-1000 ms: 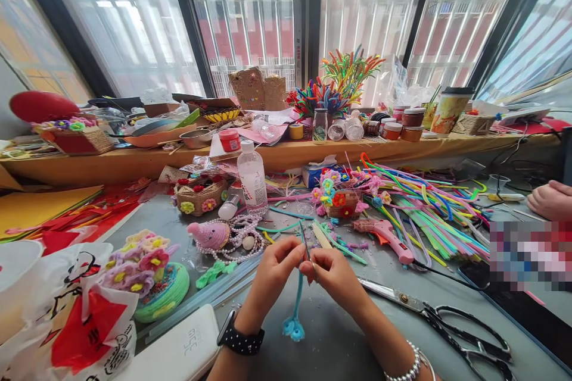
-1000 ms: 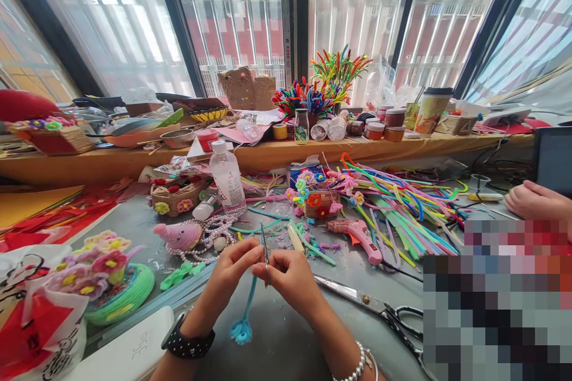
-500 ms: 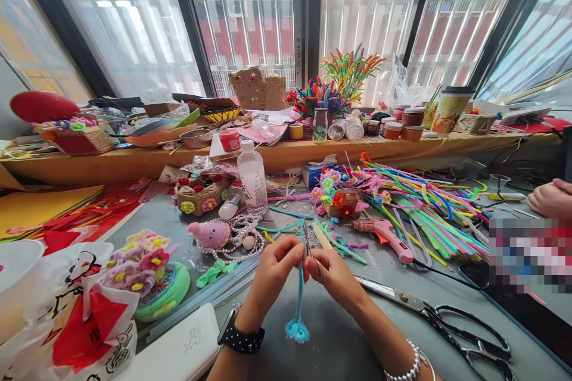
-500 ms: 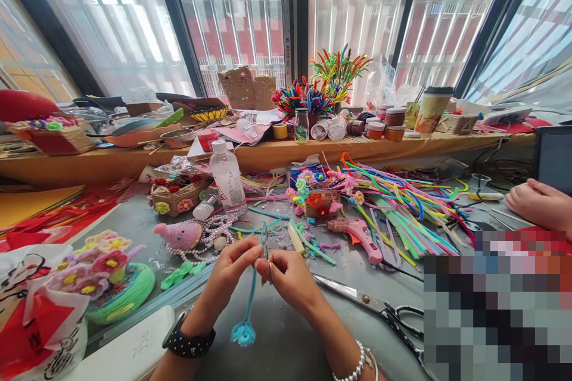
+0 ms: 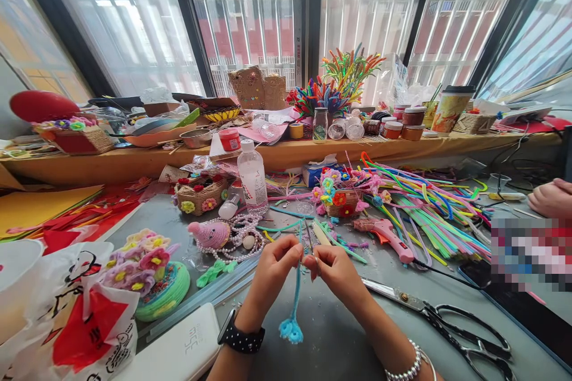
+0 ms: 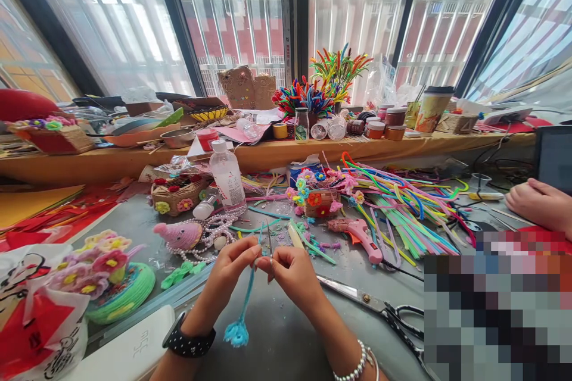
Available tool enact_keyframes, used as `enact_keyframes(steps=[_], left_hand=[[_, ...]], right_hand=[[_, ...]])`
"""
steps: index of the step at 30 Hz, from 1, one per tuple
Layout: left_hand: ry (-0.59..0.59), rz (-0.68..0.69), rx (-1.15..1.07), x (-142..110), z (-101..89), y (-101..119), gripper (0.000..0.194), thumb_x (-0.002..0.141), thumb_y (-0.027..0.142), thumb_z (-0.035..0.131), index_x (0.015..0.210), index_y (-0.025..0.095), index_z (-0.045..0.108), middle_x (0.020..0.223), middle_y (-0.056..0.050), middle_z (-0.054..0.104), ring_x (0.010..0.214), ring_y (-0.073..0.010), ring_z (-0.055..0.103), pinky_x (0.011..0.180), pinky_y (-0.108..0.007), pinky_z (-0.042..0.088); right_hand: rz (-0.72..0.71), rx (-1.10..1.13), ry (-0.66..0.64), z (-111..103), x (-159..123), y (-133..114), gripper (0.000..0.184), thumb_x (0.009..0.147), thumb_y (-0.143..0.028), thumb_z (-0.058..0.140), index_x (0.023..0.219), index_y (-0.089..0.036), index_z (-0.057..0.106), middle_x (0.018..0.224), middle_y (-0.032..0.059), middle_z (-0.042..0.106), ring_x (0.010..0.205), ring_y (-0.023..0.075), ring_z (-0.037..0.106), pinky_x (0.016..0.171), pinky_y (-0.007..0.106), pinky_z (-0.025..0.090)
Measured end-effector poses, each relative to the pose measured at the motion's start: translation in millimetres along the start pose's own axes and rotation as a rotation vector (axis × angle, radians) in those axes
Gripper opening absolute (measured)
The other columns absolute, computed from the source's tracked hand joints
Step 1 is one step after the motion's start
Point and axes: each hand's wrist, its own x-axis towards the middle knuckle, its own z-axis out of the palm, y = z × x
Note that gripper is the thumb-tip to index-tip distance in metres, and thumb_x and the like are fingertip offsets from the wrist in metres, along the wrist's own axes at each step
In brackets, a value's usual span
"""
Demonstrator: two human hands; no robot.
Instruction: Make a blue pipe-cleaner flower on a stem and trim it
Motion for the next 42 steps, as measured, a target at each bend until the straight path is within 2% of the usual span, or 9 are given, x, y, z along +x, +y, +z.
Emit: enact_keyframes(steps=[5,11,21,27,31,37,42], left_hand=[[-0.015,-0.017,-0.037,-1.1,0.4,0.9,0.023,0.071,0.027,0.044,0.051,0.018,0.038,0.046,0.006,0.037,0.047,-0.0091,0.036,0.048,-0.02,0.029],[-0.01,0.001,-0.009,-0.7,-0.4,-1.0,0.023,0.071,0.027,0.045,0.051,0.017,0.041,0.05,0.005,0.038,0.049,-0.0091,0.036,0.05,-0.021,0.03],[0.048,0.018,0.088,0.6,-1.2,-1.6,0.024,0.072,0.027,0.042,0.05,0.017,0.04,0.05,0.004,0.038,0.051,-0.0101,0.036,0.051,-0.021,0.029],[0.024,0.029,0.123,0.1,-0.1,-3.5,0.024,0.072,0.028,0.042,0.051,0.017,0.039,0.051,0.004,0.037,0.052,-0.0103,0.037,0.051,-0.021,0.03],[0.006,0.025,0.127,-0.1,0.8,-3.4,0.024,0.072,0.027,0.042,0.051,0.017,0.038,0.051,0.004,0.036,0.051,-0.0099,0.036,0.05,-0.021,0.03],[0.03,0.018,0.128,0.0,0.2,-2.1,0.023,0.073,0.027,0.041,0.052,0.017,0.04,0.052,0.004,0.039,0.052,-0.0101,0.037,0.051,-0.021,0.031],[0.051,0.03,0.153,0.0,1.0,-0.8,0.024,0.072,0.027,0.042,0.051,0.017,0.039,0.052,0.004,0.038,0.051,-0.01,0.037,0.05,-0.021,0.03]], right_hand=[[-0.033,0.01,-0.115,0.3,-0.5,-0.4,0.06,0.065,-0.07,0.033,0.048,-0.015,0.048,0.044,-0.0041,0.032,0.043,0.0076,0.029,0.043,0.021,0.02],[-0.039,0.006,-0.179,0.8,-0.9,-1.2,0.06,0.066,-0.07,0.033,0.049,-0.014,0.048,0.045,-0.0032,0.036,0.044,0.0077,0.032,0.043,0.021,0.023],[0.016,-0.016,-0.058,3.7,-0.9,-0.2,0.051,0.064,-0.061,0.048,0.044,-0.016,0.039,0.042,-0.0028,0.039,0.042,0.0075,0.031,0.041,0.021,0.021],[-0.038,0.029,-0.146,3.0,-1.4,-0.7,0.059,0.064,-0.07,0.036,0.047,-0.014,0.046,0.044,-0.0032,0.037,0.043,0.0075,0.032,0.043,0.021,0.023],[-0.045,0.037,-0.152,2.2,-2.1,-3.5,0.059,0.066,-0.069,0.034,0.048,-0.014,0.047,0.045,-0.0034,0.036,0.044,0.0075,0.032,0.043,0.021,0.023],[0.014,0.005,-0.058,4.6,-1.9,-2.8,0.05,0.065,-0.06,0.048,0.043,-0.017,0.036,0.042,-0.0035,0.04,0.041,0.0069,0.031,0.041,0.02,0.021],[0.001,-0.027,-0.014,4.1,-1.1,-2.8,0.051,0.066,-0.061,0.045,0.042,-0.017,0.035,0.041,-0.0042,0.037,0.041,0.007,0.03,0.041,0.02,0.022]])
